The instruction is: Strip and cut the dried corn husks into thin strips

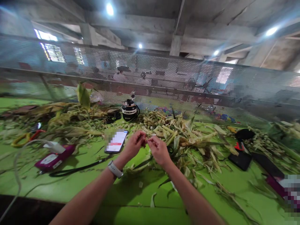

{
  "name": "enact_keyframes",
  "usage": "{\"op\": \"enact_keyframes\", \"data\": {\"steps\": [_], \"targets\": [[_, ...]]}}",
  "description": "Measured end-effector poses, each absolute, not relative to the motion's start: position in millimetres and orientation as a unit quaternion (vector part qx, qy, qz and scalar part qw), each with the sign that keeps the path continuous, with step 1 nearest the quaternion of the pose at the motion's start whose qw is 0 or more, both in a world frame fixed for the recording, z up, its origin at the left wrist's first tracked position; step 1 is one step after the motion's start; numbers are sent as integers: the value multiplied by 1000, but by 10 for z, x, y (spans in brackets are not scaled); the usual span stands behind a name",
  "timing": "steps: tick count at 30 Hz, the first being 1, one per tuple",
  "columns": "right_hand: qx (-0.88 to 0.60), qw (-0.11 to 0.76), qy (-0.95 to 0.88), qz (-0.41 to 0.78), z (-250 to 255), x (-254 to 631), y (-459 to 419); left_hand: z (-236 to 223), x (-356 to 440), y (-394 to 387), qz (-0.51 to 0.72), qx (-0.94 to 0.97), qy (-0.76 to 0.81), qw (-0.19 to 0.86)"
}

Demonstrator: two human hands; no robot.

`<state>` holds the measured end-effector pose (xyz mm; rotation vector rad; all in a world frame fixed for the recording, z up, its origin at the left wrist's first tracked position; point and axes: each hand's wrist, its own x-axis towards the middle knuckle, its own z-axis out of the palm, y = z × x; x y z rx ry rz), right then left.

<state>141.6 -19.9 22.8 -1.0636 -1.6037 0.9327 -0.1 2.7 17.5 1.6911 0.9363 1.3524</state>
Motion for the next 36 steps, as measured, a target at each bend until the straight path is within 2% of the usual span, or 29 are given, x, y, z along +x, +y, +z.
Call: {"op": "enact_keyframes", "data": {"steps": [4, 8, 12, 15, 20, 28, 36], "targets": [[-435, 471, -674, 367, 274, 1412, -235, 175, 31, 10, 538, 653, 368, 386], [-466, 483, -638, 376, 236, 1365, -218, 141, 68, 49, 574, 580, 356, 455], [-482, 526, -630, 305, 201, 1331, -238, 90, 95, 71, 595, 526, 338, 504], [-483, 513, -662, 254, 212, 1322, -278, 73, 110, 50, 601, 513, 345, 506], [-515, 501, -649, 250, 243, 1312, -303, 89, 126, 15, 617, 534, 372, 443], [-530, 449, -716, 72, 150, 1361, -231, 21, 139, 48, 604, 595, 392, 357], [-532, 449, -717, 22, 128, 1383, -218, 66, 117, -10, 577, 666, 410, 235]]}}
